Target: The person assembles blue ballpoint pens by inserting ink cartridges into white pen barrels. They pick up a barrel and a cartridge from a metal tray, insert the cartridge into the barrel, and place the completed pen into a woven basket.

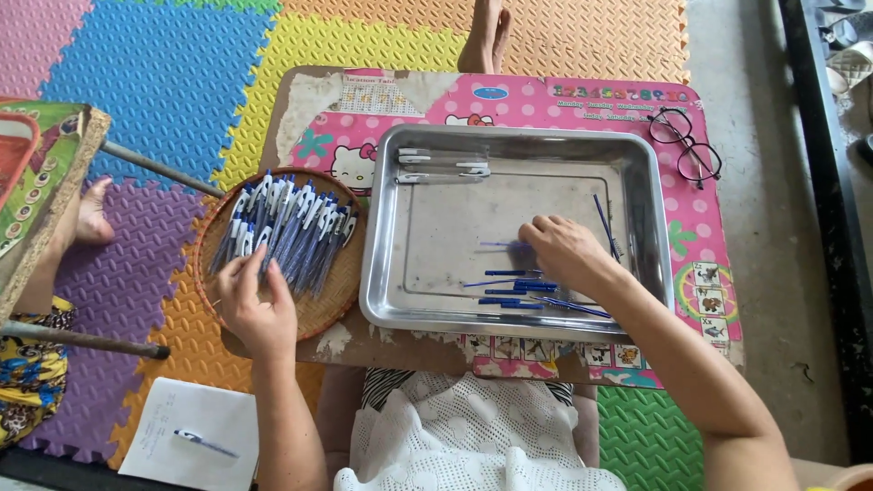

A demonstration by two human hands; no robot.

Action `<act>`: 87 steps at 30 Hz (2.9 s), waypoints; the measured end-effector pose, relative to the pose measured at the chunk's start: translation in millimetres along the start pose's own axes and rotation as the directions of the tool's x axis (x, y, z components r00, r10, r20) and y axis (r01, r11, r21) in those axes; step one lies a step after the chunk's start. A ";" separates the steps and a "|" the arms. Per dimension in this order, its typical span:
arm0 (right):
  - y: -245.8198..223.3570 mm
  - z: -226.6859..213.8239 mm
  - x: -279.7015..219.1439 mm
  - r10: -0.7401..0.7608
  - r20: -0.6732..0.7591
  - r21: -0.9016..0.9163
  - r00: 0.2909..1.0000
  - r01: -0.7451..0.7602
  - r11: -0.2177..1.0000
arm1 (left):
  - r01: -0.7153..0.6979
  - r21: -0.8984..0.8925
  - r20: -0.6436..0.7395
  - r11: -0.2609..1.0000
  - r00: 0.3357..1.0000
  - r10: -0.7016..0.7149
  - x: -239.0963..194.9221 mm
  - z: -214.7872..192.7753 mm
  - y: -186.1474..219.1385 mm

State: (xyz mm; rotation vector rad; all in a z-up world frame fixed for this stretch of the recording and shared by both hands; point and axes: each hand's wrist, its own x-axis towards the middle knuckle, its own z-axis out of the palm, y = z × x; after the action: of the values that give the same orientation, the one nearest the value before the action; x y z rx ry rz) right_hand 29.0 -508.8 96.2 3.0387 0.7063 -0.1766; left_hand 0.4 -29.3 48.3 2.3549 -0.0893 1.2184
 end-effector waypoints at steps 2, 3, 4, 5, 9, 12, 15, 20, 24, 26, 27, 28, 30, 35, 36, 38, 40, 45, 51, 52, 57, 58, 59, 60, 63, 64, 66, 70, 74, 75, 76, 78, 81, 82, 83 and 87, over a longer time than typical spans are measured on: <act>9.0 -18.9 -19.4 0.025 -0.130 0.180 0.991 -0.001 0.984 | -0.017 -0.109 0.024 0.994 1.000 0.019 13.4 9.3 36.5; 13.1 -28.3 -30.5 0.077 -0.254 0.354 0.964 0.019 0.935 | -0.035 -0.219 0.045 0.975 0.998 0.045 20.8 14.5 55.0; 21.4 -25.7 -45.0 0.085 -0.250 0.355 0.964 0.010 0.935 | -0.034 -0.225 0.050 0.974 0.998 0.046 23.1 21.0 73.4; 31.7 -24.6 -59.3 0.205 -0.331 0.489 0.921 -0.018 0.872 | -0.076 -0.314 0.149 0.946 0.980 0.128 26.3 29.6 93.0; 49.4 -8.0 -122.0 0.525 -0.497 0.835 0.691 0.215 0.507 | -0.265 -0.583 0.330 0.768 0.787 0.521 29.0 86.9 169.0; 45.5 11.4 -151.3 0.644 -0.538 0.838 0.544 0.261 0.479 | -0.395 -0.675 0.304 0.622 0.619 0.724 -21.7 178.4 214.0; 32.0 31.7 -161.9 0.697 -0.472 0.881 0.540 0.253 0.400 | -0.430 -0.683 0.396 0.591 0.462 0.793 -48.0 223.3 245.1; 11.9 33.3 -151.1 0.655 -0.513 0.851 0.554 0.228 0.473 | -0.630 -0.602 0.299 0.490 0.392 0.870 -75.0 265.8 256.6; 8.8 41.4 -151.2 0.652 -0.567 0.807 0.504 0.183 0.561 | -0.696 -0.547 0.271 0.465 0.378 0.885 -75.4 265.6 253.3; 7.3 42.4 -152.1 0.649 -0.587 0.797 0.483 0.203 0.570 | -0.674 -0.563 0.301 0.478 0.371 0.878 -60.2 251.0 256.2; 8.5 41.8 -151.3 0.643 -0.609 0.783 0.464 0.223 0.581 | -0.652 -0.576 0.329 0.493 0.367 0.870 -51.2 244.9 258.3; 11.4 48.1 -152.8 0.640 -0.612 0.781 0.465 0.226 0.582 | -0.654 -0.572 0.329 0.495 0.370 0.869 -51.2 245.4 256.8; 18.0 60.6 -156.4 0.653 -0.657 0.752 0.376 0.264 0.605 | -0.571 -0.643 0.372 0.510 0.350 0.860 -52.0 246.8 254.9; 12.2 54.4 -157.2 0.647 -0.699 0.715 0.305 0.326 0.618 | -0.159 -0.736 0.526 0.658 0.478 0.704 -8.6 182.7 265.7; 8.6 51.4 -157.7 0.655 -0.697 0.715 0.292 0.346 0.607 | -0.044 -0.766 0.519 0.641 0.547 0.657 4.0 162.5 268.2; -3.1 50.9 -157.3 0.700 -0.665 0.728 0.260 0.433 0.531 | 0.042 -0.778 0.518 0.626 0.607 0.603 16.0 128.1 264.0; -13.8 43.7 -155.8 0.746 -0.626 0.727 0.229 0.517 0.452 | 0.125 -0.789 0.519 0.601 0.659 0.545 26.6 100.0 259.5; -46.1 4.1 -148.6 0.645 -0.714 0.600 0.273 0.713 0.363 | 0.115 -0.841 0.419 0.529 0.757 0.502 29.7 72.7 250.2; -45.8 9.4 -141.1 0.596 -0.742 0.598 0.307 0.706 0.380 | 0.098 -0.857 0.390 0.505 0.765 0.512 28.0 66.1 249.9; -47.0 8.1 -140.0 0.596 -0.741 0.599 0.308 0.705 0.379 | 0.100 -0.857 0.391 0.506 0.765 0.512 28.9 64.8 251.0; -51.3 6.1 -136.5 0.609 -0.739 0.603 0.286 0.684 0.410 | 0.124 -0.870 0.390 0.477 0.763 0.515 31.7 62.0 254.1; -50.8 6.2 -137.6 0.610 -0.739 0.603 0.285 0.685 0.410 | 0.123 -0.870 0.391 0.477 0.762 0.516 31.5 62.1 253.9; -50.2 6.0 -138.8 0.610 -0.732 0.619 0.304 0.670 0.409 | 0.125 -0.869 0.394 0.479 0.761 0.515 31.2 62.1 253.7; -49.6 6.0 -140.1 0.610 -0.724 0.636 0.323 0.656 0.407 | 0.127 -0.867 0.397 0.482 0.760 0.515 31.0 62.2 253.5; -48.8 9.8 -136.4 0.606 -0.725 0.639 0.327 0.646 0.416 | 0.093 -0.858 0.393 0.505 0.752 0.529 30.4 61.0 252.2; -50.4 11.2 -137.0 0.607 -0.724 0.640 0.327 0.646 0.416 | 0.094 -0.858 0.394 0.505 0.751 0.530 29.6 60.1 252.2; -52.3 12.9 -137.1 0.626 -0.699 0.661 0.346 0.645 0.382 | 0.078 -0.860 0.385 0.504 0.748 0.541 29.4 58.9 252.7; -47.5 22.4 -138.3 0.631 -0.677 0.667 0.379 0.678 0.309 | 0.127 -0.867 0.404 0.482 0.746 0.529 29.2 53.5 253.9; -49.1 30.1 -141.3 0.662 -0.627 0.676 0.412 0.710 0.198 | 0.234 -0.876 0.438 0.421 0.751 0.494 29.8 44.8 259.6; -49.1 32.4 -142.0 0.666 -0.613 0.683 0.424 0.708 0.179 | 0.271 -0.880 0.447 0.390 0.750 0.488 30.5 42.9 261.3; -50.1 34.7 -141.0 0.666 -0.613 0.684 0.425 0.708 0.179 | 0.271 -0.880 0.447 0.390 0.750 0.487 27.6 43.2 262.0; -52.5 39.7 -139.0 0.680 -0.587 0.685 0.440 0.717 0.127 | 0.303 -0.878 0.460 0.371 0.750 0.476 21.8 44.0 263.4; -61.5 42.8 -131.7 0.689 -0.542 0.676 0.481 0.737 0.017 | 0.326 -0.880 0.462 0.345 0.750 0.473 16.9 43.7 267.5; -62.3 43.0 -129.9 0.686 -0.544 0.674 0.484 0.738 0.014 | 0.323 -0.880 0.462 0.348 0.752 0.470 15.3 44.7 267.3; -62.7 43.1 -128.5 0.681 -0.529 0.678 0.507 0.735 -0.021 | 0.327 -0.878 0.465 0.350 0.756 0.461 13.4 45.7 267.5; -71.5 31.2 -125.9 0.643 -0.435 0.705 0.630 0.682 -0.191 | 0.324 -0.874 0.466 0.363 0.769 0.437 1.6 55.4 264.1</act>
State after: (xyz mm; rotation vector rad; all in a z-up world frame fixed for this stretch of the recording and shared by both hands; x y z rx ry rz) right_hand -118.0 -501.1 80.2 4.6388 0.8330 2.0837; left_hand -28.8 -286.4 125.0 1.5103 -0.8885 0.0814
